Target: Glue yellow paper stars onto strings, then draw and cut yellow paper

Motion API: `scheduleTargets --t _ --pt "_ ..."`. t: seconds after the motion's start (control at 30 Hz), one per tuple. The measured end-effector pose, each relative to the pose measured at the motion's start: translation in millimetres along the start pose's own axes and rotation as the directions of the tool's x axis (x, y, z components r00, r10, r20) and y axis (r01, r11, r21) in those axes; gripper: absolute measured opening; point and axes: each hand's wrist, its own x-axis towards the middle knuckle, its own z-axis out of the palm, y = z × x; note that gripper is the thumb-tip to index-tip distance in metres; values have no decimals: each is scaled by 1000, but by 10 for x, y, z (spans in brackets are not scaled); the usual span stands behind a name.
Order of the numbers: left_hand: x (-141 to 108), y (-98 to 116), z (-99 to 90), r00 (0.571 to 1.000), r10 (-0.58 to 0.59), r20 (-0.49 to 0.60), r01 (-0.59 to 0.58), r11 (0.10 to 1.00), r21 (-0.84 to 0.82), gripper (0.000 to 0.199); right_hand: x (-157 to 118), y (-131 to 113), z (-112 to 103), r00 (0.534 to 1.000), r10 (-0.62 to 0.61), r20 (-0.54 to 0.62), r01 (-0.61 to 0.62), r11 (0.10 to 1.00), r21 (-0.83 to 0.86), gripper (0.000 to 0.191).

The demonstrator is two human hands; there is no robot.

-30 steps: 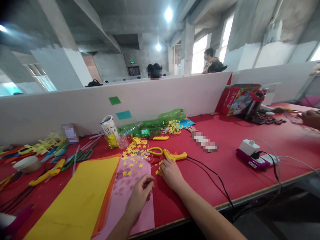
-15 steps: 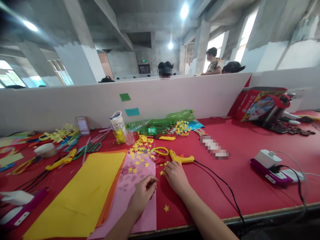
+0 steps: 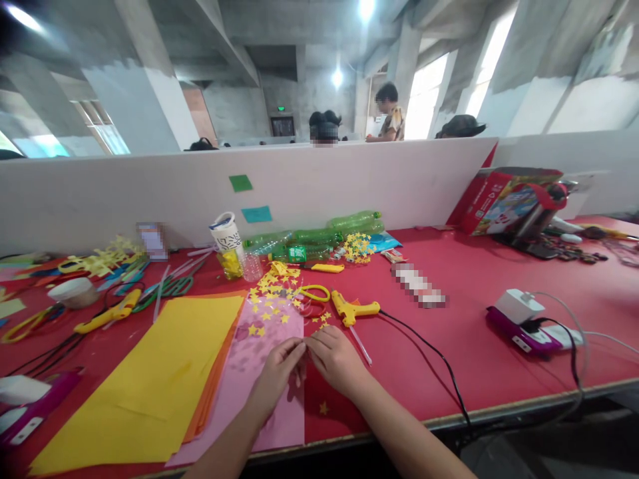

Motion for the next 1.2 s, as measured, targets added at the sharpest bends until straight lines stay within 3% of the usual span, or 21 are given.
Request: scheduleTargets --t 0.13,0.27,0.33,0.43,0.57,0.63,0.73,0.83,0.93,1.2 --pt "4 0 -26 1000 21 1 -21 995 -102 23 26 -6 -26 1000 28 7 -28 997 74 30" --pt "-6 -6 -37 1000 21 -2 -21 994 -108 19 44 6 -168 981 178 81 -191 960 204 32" --pt "-19 -5 -40 1000 12 -3 -12 995 -94 21 1 -14 -277 966 201 163 -227 959 167 41" --pt "-35 3 -45 1000 -2 -1 1 997 -80 22 -143 -82 -404 937 149 317 -180 981 71 69" --pt "-34 6 -44 1000 20 -15 -21 997 -72 23 -291 -108 -401 912 116 393 -101 993 -59 87" --pt "-28 -1 -41 999 42 -28 -43 997 -65 23 -259 -55 -350 928 130 350 -90 987 -130 81" --pt "-21 -19 -39 997 60 -40 -61 997 -40 25 -100 45 -289 969 196 149 -168 969 -182 59" --pt "-24 -28 -33 998 55 -38 -55 998 0 25 48 78 -250 977 213 14 -213 977 15 35" --pt "-38 -22 -19 998 47 -29 -46 998 40 22 90 37 -182 983 184 -7 -177 956 233 8" --pt "-55 -12 1 1000 25 -12 -24 993 118 24 55 -27 -61 979 203 -16 -186 924 334 8"
